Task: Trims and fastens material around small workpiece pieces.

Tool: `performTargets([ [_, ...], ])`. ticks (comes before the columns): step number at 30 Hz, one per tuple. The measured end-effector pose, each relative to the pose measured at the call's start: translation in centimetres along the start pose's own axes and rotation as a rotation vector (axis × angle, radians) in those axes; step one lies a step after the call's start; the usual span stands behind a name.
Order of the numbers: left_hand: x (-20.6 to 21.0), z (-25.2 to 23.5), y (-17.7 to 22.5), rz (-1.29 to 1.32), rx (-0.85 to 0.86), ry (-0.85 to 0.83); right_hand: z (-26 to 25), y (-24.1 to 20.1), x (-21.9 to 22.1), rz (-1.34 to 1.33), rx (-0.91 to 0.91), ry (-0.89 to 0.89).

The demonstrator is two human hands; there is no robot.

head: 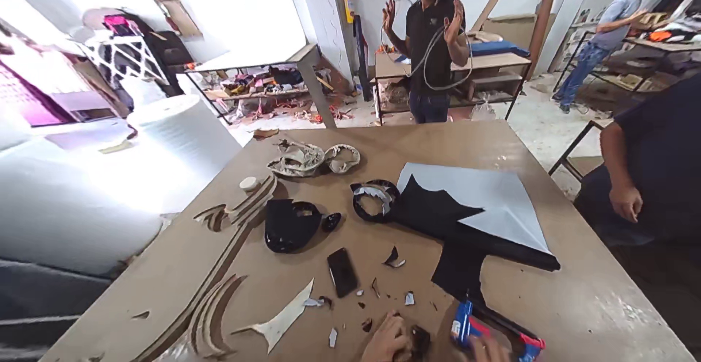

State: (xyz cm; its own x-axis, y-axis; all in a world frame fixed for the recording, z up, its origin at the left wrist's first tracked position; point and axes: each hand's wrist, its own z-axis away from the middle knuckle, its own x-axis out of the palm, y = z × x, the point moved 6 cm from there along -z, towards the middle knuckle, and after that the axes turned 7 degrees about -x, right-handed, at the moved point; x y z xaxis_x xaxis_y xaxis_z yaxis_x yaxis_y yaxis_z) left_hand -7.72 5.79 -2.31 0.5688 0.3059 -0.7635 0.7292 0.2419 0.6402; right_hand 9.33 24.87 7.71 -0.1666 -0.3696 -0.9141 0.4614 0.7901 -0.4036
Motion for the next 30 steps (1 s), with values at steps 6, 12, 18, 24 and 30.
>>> performTargets([
  [6,-1.1,-0.5,0.6,-0.054,-0.126,-0.129,-0.1,8.0,-1.3,0.061,0.18,-0.096],
  [12,1.0,0.7,-0.6,0.04,0.006,-0.04,-3.7,8.2,1.3,-0.102,0.01,-0.387],
  [18,0.9,0.5,-1.3,0.104,0.024,-0.051,-2.0,-3.5,-2.9,0.032,0.295,-0.304],
  [24,1.1,0.6,-1.6,0.155,0.023,-0.055,3.7,-10.6,2.7,-0.222,0.49,0.002],
  [30,0.6,0.3,-1.9,0.242,0.012,-0.062,3.8,-11.9,5.8,-0.212,0.6,-0.051],
])
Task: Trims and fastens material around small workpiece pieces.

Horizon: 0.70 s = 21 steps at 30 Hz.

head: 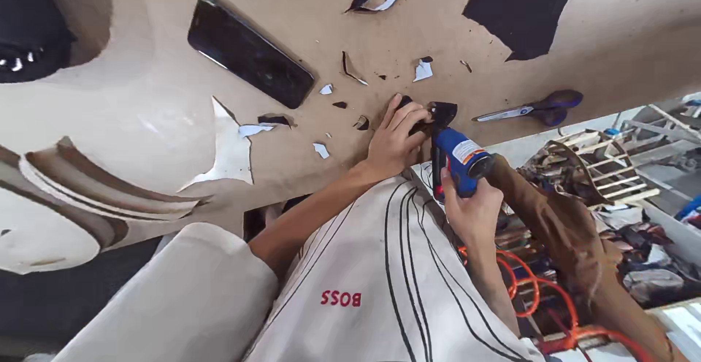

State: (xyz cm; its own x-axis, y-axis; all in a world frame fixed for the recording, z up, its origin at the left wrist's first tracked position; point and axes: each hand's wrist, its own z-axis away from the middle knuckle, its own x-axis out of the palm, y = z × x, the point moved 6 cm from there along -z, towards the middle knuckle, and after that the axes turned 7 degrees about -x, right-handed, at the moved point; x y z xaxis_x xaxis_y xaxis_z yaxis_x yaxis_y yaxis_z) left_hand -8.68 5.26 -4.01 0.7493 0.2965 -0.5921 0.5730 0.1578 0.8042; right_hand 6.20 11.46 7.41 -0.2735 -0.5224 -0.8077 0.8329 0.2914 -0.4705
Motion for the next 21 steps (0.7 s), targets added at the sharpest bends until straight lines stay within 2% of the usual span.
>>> performTargets([
  [8,0.3,0.2,-0.3,-0.013,-0.027,-0.04,0.8,-1.6,1.1,0.023,0.096,-0.017],
  [16,0.0,0.2,-0.3,0.003,-0.012,-0.013,0.8,-1.6,1.0,0.017,0.098,-0.012],
  [21,0.0,0.0,-0.1,-0.022,0.007,0.041,1.1,0.0,-3.0,0.116,0.033,0.168],
])
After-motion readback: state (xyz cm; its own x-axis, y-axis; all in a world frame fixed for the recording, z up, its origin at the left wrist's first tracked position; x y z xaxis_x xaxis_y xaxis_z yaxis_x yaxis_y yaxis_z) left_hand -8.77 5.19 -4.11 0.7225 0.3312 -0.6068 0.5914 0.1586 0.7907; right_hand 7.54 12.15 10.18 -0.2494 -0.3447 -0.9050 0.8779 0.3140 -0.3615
